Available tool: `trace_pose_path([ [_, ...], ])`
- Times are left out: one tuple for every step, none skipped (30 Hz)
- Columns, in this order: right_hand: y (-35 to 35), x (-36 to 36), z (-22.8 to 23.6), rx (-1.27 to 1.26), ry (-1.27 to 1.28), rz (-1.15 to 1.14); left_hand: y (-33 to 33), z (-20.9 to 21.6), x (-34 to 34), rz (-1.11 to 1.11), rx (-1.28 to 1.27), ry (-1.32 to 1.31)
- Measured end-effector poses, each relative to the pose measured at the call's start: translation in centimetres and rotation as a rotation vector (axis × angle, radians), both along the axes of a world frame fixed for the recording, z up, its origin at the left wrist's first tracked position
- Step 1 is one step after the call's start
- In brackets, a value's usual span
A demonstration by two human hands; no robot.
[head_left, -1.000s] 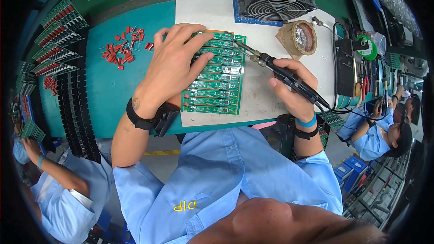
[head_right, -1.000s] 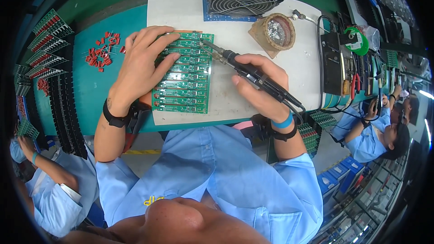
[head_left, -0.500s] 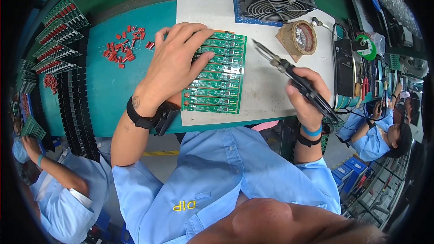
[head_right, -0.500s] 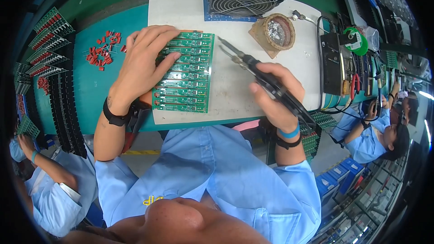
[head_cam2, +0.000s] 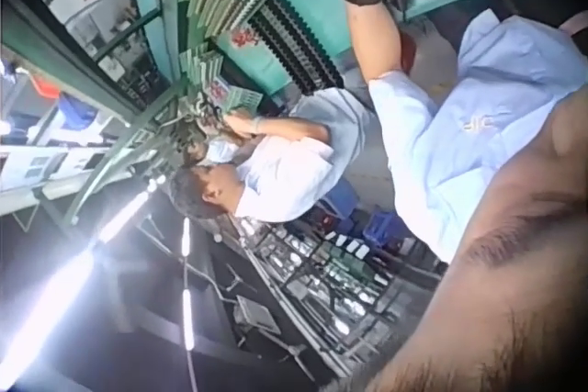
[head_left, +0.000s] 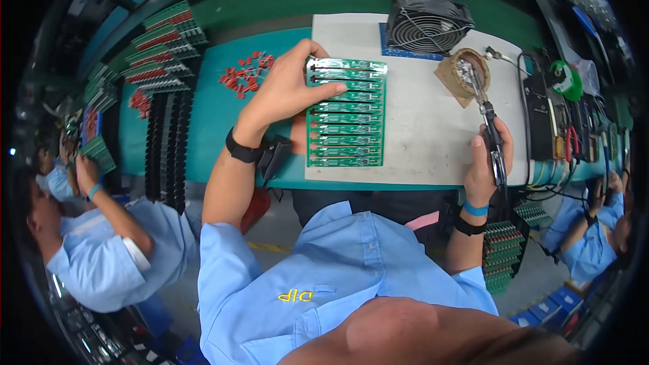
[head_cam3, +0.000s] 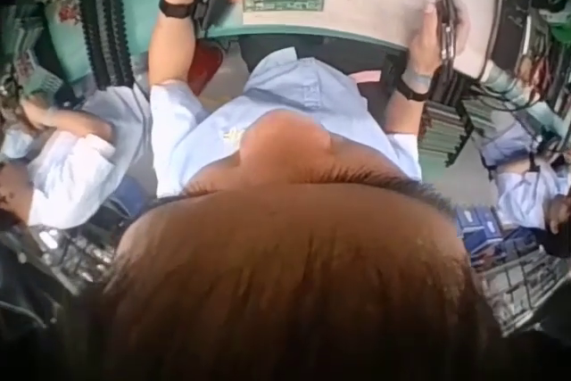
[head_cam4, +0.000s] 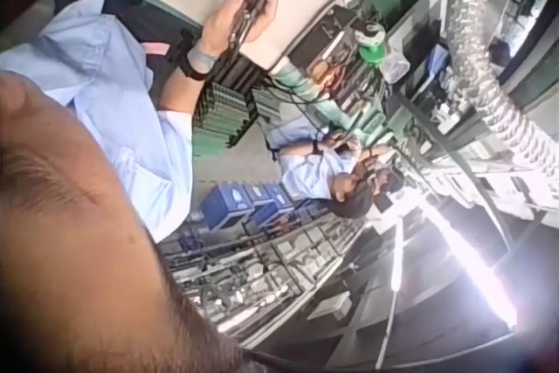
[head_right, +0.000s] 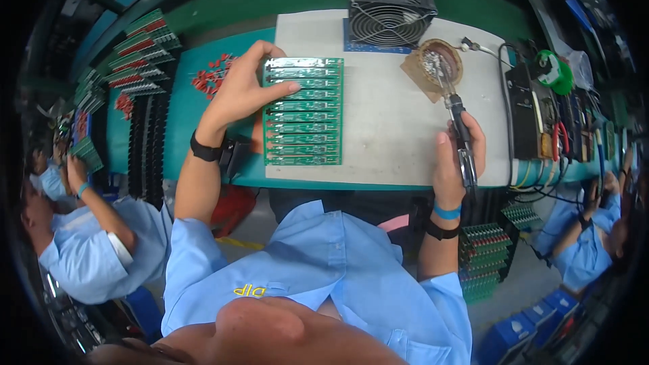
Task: The person picks up a stack of circuit boards, places them onto a board holder, and covers them with a metal plate. They then flip the assembly over and use a soldering iron to solder components onto the circuit boards.
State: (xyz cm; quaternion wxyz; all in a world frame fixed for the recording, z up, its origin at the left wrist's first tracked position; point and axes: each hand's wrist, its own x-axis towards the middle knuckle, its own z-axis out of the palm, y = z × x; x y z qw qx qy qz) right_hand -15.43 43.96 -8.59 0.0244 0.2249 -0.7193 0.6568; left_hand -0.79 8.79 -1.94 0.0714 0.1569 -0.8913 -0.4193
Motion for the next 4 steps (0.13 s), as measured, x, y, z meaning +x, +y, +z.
trace_pose_path([
  [0.0, 0.1, 0.0, 0.023, 0.02, -0.007, -0.1, -0.1, 0.3, 0.026, -0.02, -0.006],
  [-0.1, 0.0, 0.0, 0.043, 0.039, -0.005, -0.1, -0.9, 0.6, 0.031, 0.144, 0.051],
  [-0.3, -0.1, 0.0, 0.06, 0.055, 0.001, -0.1, -1.4, 0.9, 0.039, 0.303, 0.11],
  [-1.3, -0.1, -0.3, 0.035, 0.045, 0.046, -0.1, -1.5, 1.4, 0.053, 0.459, 0.176],
])
